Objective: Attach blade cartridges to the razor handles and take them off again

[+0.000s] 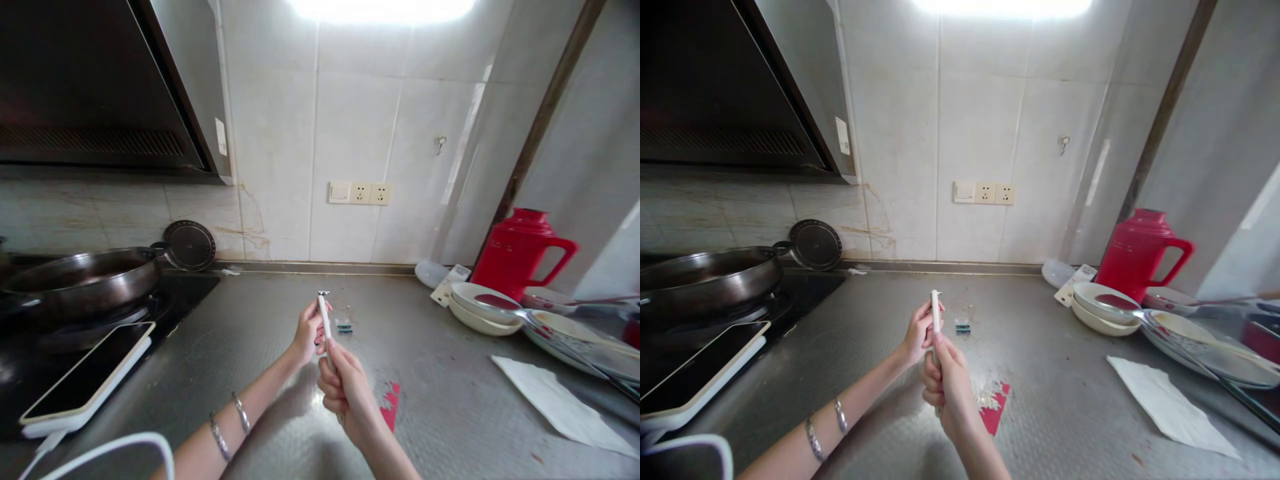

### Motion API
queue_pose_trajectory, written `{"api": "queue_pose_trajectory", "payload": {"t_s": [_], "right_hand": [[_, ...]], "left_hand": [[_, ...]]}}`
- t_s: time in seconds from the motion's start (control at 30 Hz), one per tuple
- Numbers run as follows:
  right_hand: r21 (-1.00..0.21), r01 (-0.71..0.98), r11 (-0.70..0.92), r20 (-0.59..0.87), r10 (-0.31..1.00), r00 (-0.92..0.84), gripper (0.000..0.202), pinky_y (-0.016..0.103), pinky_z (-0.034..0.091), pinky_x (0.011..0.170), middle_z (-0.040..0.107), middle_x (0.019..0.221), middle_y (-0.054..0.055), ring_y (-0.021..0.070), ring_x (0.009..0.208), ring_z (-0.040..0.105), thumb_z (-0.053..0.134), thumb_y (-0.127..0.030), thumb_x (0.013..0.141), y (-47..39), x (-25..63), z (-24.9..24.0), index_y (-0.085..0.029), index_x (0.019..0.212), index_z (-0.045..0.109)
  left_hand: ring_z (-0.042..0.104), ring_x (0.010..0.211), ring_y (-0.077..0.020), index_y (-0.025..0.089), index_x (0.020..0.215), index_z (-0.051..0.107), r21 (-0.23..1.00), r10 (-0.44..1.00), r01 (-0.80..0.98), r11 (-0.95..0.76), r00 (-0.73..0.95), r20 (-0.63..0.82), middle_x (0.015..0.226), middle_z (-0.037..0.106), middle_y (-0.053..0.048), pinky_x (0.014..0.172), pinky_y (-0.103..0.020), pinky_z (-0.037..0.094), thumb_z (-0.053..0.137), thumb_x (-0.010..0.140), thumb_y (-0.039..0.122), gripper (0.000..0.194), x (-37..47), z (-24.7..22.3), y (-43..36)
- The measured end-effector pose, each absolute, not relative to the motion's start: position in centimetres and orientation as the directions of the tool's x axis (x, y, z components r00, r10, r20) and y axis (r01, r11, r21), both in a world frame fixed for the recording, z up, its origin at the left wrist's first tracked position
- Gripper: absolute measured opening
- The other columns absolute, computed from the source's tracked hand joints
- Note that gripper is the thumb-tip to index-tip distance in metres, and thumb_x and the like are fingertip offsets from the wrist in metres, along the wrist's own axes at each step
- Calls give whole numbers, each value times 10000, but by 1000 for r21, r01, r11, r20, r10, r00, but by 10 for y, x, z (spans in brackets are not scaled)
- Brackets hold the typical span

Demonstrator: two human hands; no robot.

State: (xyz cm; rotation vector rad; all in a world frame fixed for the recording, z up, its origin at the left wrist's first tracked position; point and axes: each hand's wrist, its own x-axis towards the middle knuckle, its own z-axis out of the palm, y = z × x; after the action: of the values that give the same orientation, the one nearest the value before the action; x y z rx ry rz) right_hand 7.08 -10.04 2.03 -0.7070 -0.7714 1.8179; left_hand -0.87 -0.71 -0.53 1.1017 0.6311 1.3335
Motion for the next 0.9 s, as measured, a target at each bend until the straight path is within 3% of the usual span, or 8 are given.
{"api": "queue_pose_trajectory", "payload": {"t_s": [0.13,0.33,0.5,0.7,0.8,0.9], "right_hand": [[-765,-606,-218,-56,960,-275,440,130,26,307,231,424,-128,3,353,81,654,-521,638,-90,78,26,-206,662,348],[-762,-574,-301,-149,943,-296,445,132,25,307,242,417,-130,7,345,93,622,-578,633,-95,73,8,-213,690,376],[-767,-606,-211,-60,964,-260,449,134,27,307,239,425,-126,7,354,83,632,-564,634,-87,75,15,-208,663,359],[-768,-587,-255,-137,962,-238,422,135,29,305,231,421,-133,16,340,80,621,-570,636,-90,73,0,-228,720,387],[-828,-556,-66,18,989,-144,383,150,105,312,305,450,-116,21,329,151,578,-565,684,-83,82,8,-227,818,459],[-913,-353,205,240,969,-59,343,180,267,398,458,553,-51,53,416,362,552,-527,728,-52,100,31,-201,830,523]], "left_hand": [[199,318,-14,177,774,466,897,961,-429,-104,190,202,434,254,111,308,-145,124,603,713,412,279,-7,-1,-12],[185,309,-18,183,794,485,893,967,-444,-75,186,173,423,234,114,297,-145,111,619,688,398,275,-8,-1,-11],[218,322,-15,184,783,464,889,969,-453,-62,187,163,435,262,111,310,-137,137,628,691,422,303,-6,-1,-13],[190,319,-8,189,778,441,868,985,-497,-23,136,104,457,247,118,304,-137,123,656,658,445,355,-11,-1,-5],[219,332,-13,186,747,418,861,991,-508,-6,109,72,469,273,112,302,-136,129,648,662,432,347,-14,-4,1],[228,333,-15,187,739,403,861,994,-508,32,106,26,472,289,110,304,-135,122,642,659,422,345,-15,-8,4]]}}
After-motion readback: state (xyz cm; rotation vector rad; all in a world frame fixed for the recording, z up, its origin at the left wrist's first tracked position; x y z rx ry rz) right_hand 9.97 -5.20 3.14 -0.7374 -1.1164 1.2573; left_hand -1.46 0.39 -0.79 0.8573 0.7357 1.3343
